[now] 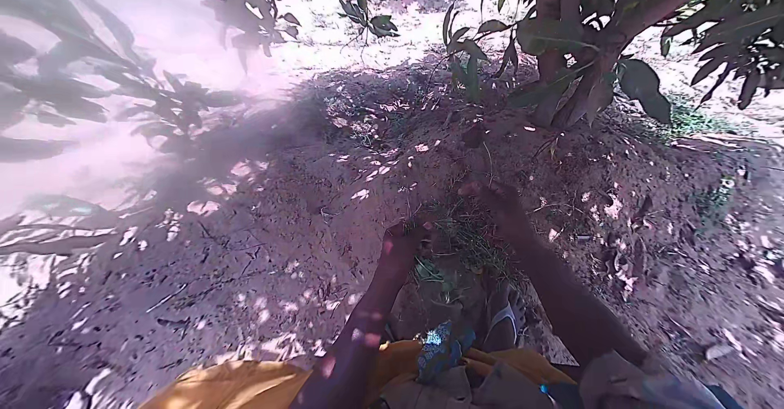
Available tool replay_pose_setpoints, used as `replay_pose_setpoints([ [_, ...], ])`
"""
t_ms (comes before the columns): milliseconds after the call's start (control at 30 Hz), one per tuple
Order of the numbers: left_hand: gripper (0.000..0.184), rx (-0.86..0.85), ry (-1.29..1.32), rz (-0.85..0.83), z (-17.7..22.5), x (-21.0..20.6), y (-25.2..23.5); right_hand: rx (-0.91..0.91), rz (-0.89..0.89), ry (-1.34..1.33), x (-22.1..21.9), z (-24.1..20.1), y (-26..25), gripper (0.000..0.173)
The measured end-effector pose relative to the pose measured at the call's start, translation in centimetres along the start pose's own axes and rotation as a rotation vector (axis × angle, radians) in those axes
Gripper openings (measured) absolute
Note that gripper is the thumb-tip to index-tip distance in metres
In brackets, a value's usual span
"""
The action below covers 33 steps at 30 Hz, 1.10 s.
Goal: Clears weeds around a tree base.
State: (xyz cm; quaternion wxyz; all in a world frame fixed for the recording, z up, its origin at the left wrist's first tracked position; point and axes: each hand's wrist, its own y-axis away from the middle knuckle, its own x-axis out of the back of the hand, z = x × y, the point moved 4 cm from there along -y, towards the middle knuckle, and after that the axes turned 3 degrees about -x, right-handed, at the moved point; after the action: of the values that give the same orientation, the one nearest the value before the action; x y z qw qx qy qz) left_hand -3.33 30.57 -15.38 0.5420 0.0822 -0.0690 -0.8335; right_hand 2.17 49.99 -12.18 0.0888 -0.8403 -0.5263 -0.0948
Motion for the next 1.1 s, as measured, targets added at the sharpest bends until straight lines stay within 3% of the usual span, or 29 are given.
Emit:
replay_pose_setpoints([
  [100,0.017,-0.145,-0.103,0.048,0.2,1.3,-0.1,-0.06,-0.005,0.623,3.4,-0.8,-1.3,0.033],
  [167,0.022,-0.296,-0.272,0.031,0.2,1.5,0.0,-0.11,-0.013,0.861,4.7,-1.5,-1.5,0.039],
  [233,0.023,-0.454,-0.441,0.003,0.4,1.1,0.2,-0.042,-0.022,0.831,4.5,-2.5,-1.1,0.039],
  [300,0.023,-0.536,-0.52,-0.009,0.3,0.6,0.6,0.014,-0.157,0.617,2.5,-3.1,-0.3,0.038],
  [433,0.025,-0.498,-0.573,-0.053,0.5,-0.3,1.0,-0.097,-0.412,0.3,-2.8,-1.7,1.1,0.039],
  [667,0.038,-0.514,-0.437,-0.03,1.0,-0.7,1.4,-0.157,-0.493,0.184,-5.9,-0.6,2.7,0.035],
  [900,0.043,-0.476,-0.546,-0.043,1.2,-0.3,2.0,-0.12,-0.555,0.312,-6.3,-0.1,2.6,0.034],
  [1000,0.043,-0.466,-0.509,-0.045,1.4,-0.4,2.6,-0.084,-0.478,0.514,-5.7,-0.6,2.4,0.033],
  [1100,0.039,-0.376,-0.225,0.07,1.3,-0.2,2.7,-0.011,-0.24,0.5,-3.9,-0.3,1.9,0.035],
])
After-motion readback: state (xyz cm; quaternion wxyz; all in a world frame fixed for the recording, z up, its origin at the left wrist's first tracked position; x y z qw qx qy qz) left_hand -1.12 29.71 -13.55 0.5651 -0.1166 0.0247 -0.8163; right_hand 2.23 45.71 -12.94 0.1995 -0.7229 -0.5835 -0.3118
